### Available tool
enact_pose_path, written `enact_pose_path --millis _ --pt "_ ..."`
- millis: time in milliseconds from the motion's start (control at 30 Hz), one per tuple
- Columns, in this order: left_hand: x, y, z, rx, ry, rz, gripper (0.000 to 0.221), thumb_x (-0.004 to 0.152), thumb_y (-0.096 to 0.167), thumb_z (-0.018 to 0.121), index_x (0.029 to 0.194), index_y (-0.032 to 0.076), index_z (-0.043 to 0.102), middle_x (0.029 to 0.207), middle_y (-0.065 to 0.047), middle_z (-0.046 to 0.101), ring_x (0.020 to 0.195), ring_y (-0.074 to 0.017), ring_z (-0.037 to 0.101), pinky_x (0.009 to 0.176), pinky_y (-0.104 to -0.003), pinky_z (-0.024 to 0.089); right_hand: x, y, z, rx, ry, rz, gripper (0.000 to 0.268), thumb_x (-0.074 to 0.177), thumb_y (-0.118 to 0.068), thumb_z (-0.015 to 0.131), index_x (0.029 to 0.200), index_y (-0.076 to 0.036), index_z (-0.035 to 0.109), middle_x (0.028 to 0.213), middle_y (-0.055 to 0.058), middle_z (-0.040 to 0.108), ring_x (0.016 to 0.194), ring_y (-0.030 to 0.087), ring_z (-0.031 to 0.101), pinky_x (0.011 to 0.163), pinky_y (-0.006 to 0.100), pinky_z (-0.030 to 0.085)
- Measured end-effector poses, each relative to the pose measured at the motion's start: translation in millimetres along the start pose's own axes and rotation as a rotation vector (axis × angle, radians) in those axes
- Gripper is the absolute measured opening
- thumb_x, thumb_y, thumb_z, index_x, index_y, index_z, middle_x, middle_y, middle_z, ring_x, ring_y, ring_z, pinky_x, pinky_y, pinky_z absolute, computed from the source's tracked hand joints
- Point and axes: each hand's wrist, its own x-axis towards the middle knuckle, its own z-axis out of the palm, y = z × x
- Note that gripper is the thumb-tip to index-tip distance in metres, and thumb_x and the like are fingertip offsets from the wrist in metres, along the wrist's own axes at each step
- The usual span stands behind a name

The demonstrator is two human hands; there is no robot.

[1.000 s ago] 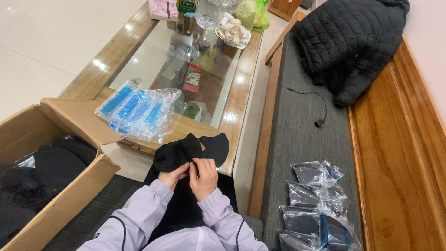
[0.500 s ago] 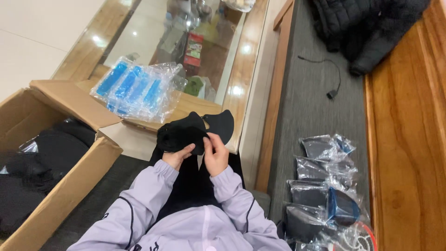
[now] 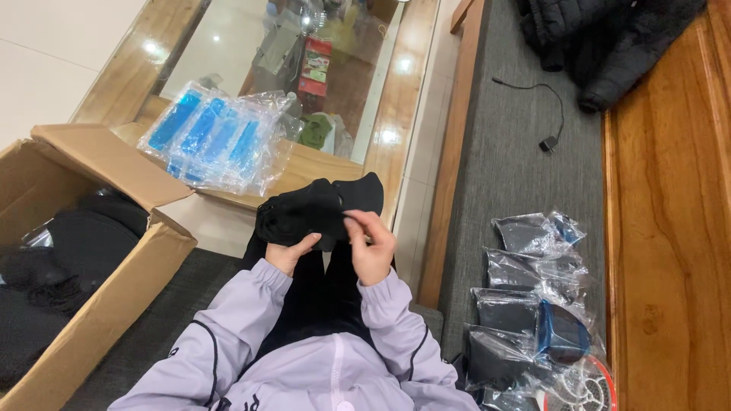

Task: Inspecting and packing black fabric face masks into a cardboard box

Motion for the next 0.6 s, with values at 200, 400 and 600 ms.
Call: enact_pose_path --millis 200,400,600 --pt "-5.8 7.7 5.6 -0.067 0.04 -0.012 0.057 0.071 0.009 0.099 0.121 0.003 0.073 0.113 -0.011 0.076 0.092 -0.0211 0.07 0.082 -0.05 0.061 0.0 39.4 -5.8 0.168 0.178 0.123 0.013 0.093 -0.005 0.075 0.106 -0.001 0.075 0.073 0.009 0.07 0.044 0.009 0.057 0.039 0.021 0.049" --pt "-1.1 19.6 1.4 -0.324 0.064 -0.064 0.046 0.075 0.003 0.092 0.117 0.008 0.073 0.114 -0.012 0.076 0.092 -0.0327 0.076 0.08 -0.051 0.065 4.9 142.3 -20.9 0.275 0.325 0.543 0.024 0.094 -0.007 0.073 0.114 0.001 0.062 0.072 0.014 0.067 0.04 0.022 0.063 0.028 0.022 0.045" --pt "-13.3 42.6 9.1 -0.349 0.039 -0.076 0.043 0.078 0.002 0.09 0.116 0.015 0.073 0.117 -0.008 0.076 0.095 -0.0304 0.076 0.083 -0.048 0.066 12.8 98.2 -28.1 -0.419 0.038 0.493 0.065 0.092 -0.03 0.076 0.145 -0.005 0.048 0.068 0.007 0.073 0.049 0.022 0.069 0.041 0.034 0.053"
